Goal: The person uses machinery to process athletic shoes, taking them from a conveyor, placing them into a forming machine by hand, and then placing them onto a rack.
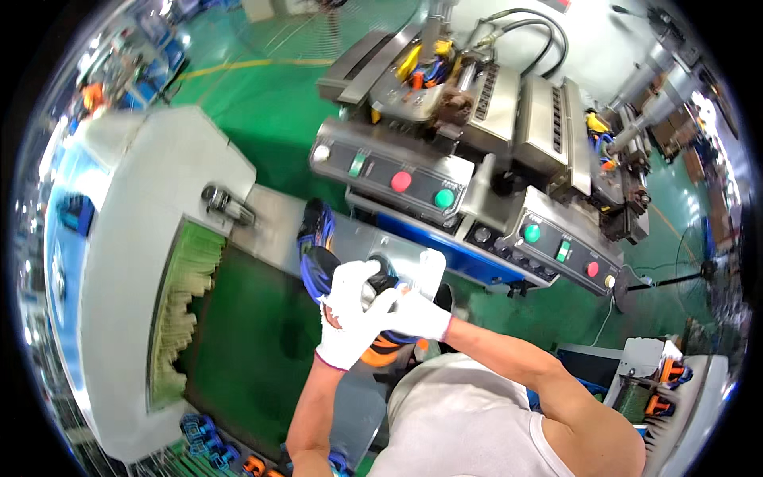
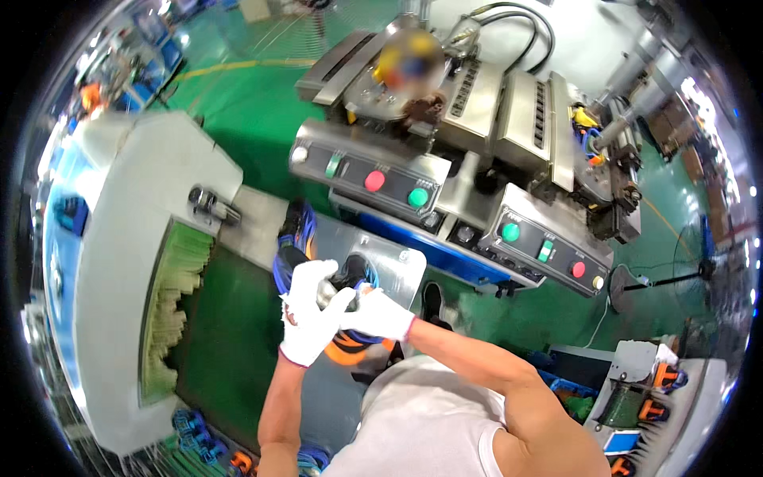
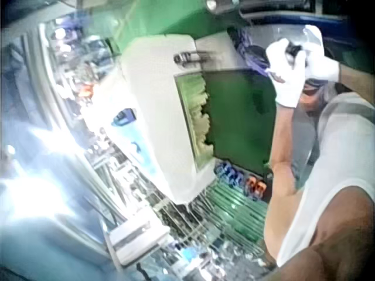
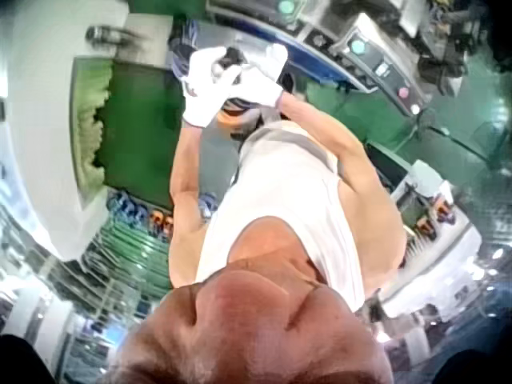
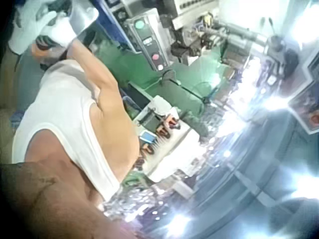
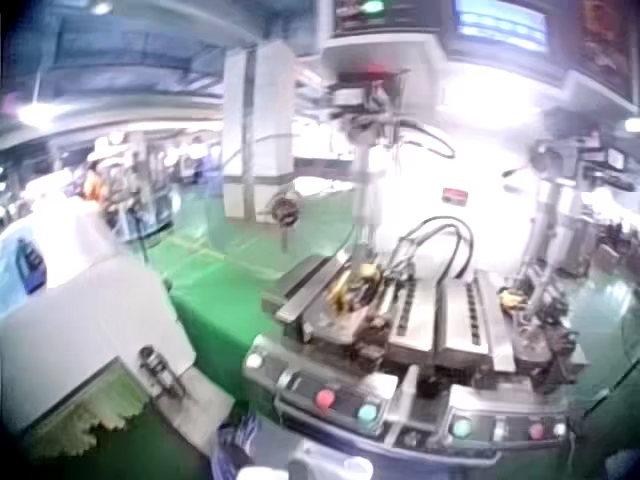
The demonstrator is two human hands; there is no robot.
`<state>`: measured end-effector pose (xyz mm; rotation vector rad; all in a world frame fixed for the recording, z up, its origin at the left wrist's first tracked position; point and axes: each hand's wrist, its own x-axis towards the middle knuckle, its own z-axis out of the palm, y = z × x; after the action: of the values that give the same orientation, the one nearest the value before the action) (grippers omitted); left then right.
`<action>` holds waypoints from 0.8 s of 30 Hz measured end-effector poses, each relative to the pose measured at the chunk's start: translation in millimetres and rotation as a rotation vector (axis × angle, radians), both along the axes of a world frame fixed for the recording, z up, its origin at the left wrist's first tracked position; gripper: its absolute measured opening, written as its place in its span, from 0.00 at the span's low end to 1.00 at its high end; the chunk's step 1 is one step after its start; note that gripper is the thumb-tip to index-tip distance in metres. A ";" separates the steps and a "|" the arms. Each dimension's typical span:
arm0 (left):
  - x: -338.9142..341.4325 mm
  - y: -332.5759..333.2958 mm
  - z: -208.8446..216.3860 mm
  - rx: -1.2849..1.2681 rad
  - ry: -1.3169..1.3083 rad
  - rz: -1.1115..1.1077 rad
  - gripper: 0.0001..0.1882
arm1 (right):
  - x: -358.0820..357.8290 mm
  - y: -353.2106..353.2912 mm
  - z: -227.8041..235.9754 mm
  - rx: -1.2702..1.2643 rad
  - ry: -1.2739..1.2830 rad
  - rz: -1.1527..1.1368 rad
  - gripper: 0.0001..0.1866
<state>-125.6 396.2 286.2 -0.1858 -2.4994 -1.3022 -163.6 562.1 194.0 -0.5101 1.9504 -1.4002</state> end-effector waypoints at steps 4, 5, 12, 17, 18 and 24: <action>-101.4 31.9 61.8 -0.152 0.309 -0.050 0.31 | -22.2 103.0 73.1 -0.434 -0.616 -0.381 0.29; -126.0 35.3 69.6 -0.189 0.393 0.011 0.31 | -26.7 132.0 57.4 -0.404 -0.642 -0.398 0.32; -363.3 67.1 0.6 -0.468 0.162 -0.059 0.33 | -49.1 258.6 81.1 -0.996 -0.666 -0.683 0.42; -497.1 103.4 -65.9 -0.590 -0.067 0.126 0.43 | -43.8 307.1 60.3 -1.060 -0.606 -0.865 0.42; -517.2 115.1 -72.7 -0.616 -0.155 0.178 0.44 | -40.9 314.3 60.9 -1.034 -0.596 -0.922 0.41; -591.6 137.9 -82.9 -0.816 -0.288 0.269 0.41 | -51.3 318.8 85.3 -0.895 -0.572 -1.129 0.36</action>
<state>-717.2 534.0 203.3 0.1711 -3.0243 -0.1623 -214.9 880.9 279.3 0.7293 0.9874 -2.7149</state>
